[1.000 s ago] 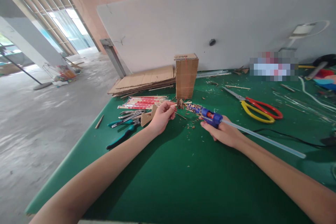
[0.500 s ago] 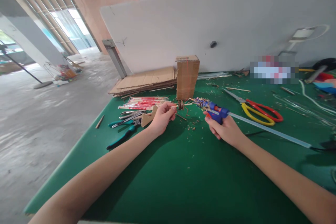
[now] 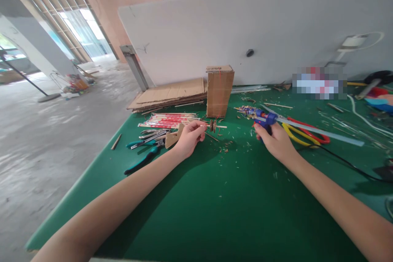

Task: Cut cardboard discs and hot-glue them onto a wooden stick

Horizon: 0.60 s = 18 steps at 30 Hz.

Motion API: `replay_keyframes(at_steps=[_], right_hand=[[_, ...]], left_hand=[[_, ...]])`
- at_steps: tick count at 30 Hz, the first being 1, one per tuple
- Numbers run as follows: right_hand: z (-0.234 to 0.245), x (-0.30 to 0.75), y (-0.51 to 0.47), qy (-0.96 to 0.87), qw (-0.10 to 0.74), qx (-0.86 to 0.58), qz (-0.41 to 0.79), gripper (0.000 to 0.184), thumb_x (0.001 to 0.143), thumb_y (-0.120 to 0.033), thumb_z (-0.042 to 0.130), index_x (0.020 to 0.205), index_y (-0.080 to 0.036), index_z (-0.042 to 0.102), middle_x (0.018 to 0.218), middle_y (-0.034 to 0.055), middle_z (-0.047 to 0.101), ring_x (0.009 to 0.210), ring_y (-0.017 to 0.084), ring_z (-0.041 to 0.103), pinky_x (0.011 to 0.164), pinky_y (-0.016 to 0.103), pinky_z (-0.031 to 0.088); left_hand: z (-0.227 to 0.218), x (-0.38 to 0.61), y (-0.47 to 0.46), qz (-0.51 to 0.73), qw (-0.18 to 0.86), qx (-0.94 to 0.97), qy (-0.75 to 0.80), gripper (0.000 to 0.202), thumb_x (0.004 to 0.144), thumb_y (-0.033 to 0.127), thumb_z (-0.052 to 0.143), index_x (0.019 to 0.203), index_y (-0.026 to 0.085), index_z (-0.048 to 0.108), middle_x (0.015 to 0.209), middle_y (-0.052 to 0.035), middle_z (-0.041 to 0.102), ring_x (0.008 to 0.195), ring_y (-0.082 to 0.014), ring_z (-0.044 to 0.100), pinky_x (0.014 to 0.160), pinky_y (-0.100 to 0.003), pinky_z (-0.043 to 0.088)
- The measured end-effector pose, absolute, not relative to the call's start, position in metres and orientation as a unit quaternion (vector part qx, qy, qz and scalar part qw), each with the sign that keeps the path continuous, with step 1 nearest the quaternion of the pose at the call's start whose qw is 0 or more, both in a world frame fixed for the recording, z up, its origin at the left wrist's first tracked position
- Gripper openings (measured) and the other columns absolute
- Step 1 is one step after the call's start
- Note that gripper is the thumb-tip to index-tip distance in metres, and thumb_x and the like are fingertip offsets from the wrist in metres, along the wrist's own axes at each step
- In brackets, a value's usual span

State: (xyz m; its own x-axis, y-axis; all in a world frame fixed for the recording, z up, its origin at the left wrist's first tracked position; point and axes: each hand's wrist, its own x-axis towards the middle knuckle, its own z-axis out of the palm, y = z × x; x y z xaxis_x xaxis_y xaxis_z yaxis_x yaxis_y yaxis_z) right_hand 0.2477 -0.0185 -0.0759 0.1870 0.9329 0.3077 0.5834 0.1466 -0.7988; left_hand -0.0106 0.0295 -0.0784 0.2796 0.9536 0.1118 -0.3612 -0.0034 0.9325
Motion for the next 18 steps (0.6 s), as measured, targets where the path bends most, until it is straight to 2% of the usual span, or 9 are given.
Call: replay_keyframes(at_steps=[5, 9, 11, 14, 18], right_hand=[[-0.082, 0.254, -0.011, -0.568, 0.488, -0.615, 0.246, 0.033, 0.08, -0.055, 0.051, 0.089, -0.023, 0.053, 0.068, 0.0049, 0.059, 0.061, 0.023, 0.058, 0.061, 0.04, 0.049], [-0.082, 0.253, -0.012, -0.571, 0.478, -0.618, 0.254, 0.033, 0.08, -0.056, 0.051, 0.088, -0.023, 0.052, 0.069, 0.0045, 0.059, 0.06, 0.022, 0.058, 0.06, 0.039, 0.049], [-0.081, 0.252, -0.013, -0.573, 0.474, -0.618, 0.255, 0.033, 0.08, -0.055, 0.051, 0.087, -0.023, 0.052, 0.068, 0.004, 0.058, 0.06, 0.022, 0.058, 0.06, 0.039, 0.049], [-0.079, 0.251, -0.015, -0.571, 0.481, -0.614, 0.257, 0.031, 0.081, -0.053, 0.051, 0.087, -0.023, 0.052, 0.067, 0.003, 0.058, 0.059, 0.02, 0.057, 0.059, 0.037, 0.049], [-0.075, 0.251, -0.017, -0.582, 0.473, -0.608, 0.261, 0.03, 0.082, -0.052, 0.05, 0.082, -0.022, 0.051, 0.061, 0.0012, 0.056, 0.055, 0.019, 0.055, 0.056, 0.034, 0.046]], left_hand=[[-0.079, -0.011, 0.029, 0.507, 0.634, 0.494, 0.313, 0.021, 0.068, 0.03, 0.073, 0.076, 0.016, 0.06, 0.051, 0.0049, 0.045, 0.047, -0.006, 0.041, 0.045, -0.019, 0.028], [-0.071, -0.011, 0.025, 0.477, 0.602, 0.547, 0.332, 0.018, 0.073, 0.033, 0.067, 0.078, 0.016, 0.063, 0.054, 0.0039, 0.046, 0.046, -0.0056, 0.037, 0.044, -0.019, 0.025], [-0.063, -0.012, 0.022, 0.453, 0.536, 0.623, 0.346, 0.017, 0.078, 0.032, 0.06, 0.081, 0.016, 0.066, 0.061, 0.0011, 0.051, 0.048, -0.0064, 0.04, 0.046, -0.02, 0.027], [-0.05, -0.016, 0.019, 0.405, 0.359, 0.773, 0.329, 0.018, 0.081, 0.026, 0.055, 0.085, 0.018, 0.07, 0.078, -0.0051, 0.06, 0.067, -0.0123, 0.053, 0.058, -0.024, 0.037], [-0.04, -0.022, 0.017, 0.319, 0.196, 0.879, 0.295, 0.021, 0.081, 0.022, 0.052, 0.089, 0.023, 0.072, 0.081, -0.0055, 0.064, 0.067, -0.0144, 0.055, 0.061, -0.025, 0.037]])
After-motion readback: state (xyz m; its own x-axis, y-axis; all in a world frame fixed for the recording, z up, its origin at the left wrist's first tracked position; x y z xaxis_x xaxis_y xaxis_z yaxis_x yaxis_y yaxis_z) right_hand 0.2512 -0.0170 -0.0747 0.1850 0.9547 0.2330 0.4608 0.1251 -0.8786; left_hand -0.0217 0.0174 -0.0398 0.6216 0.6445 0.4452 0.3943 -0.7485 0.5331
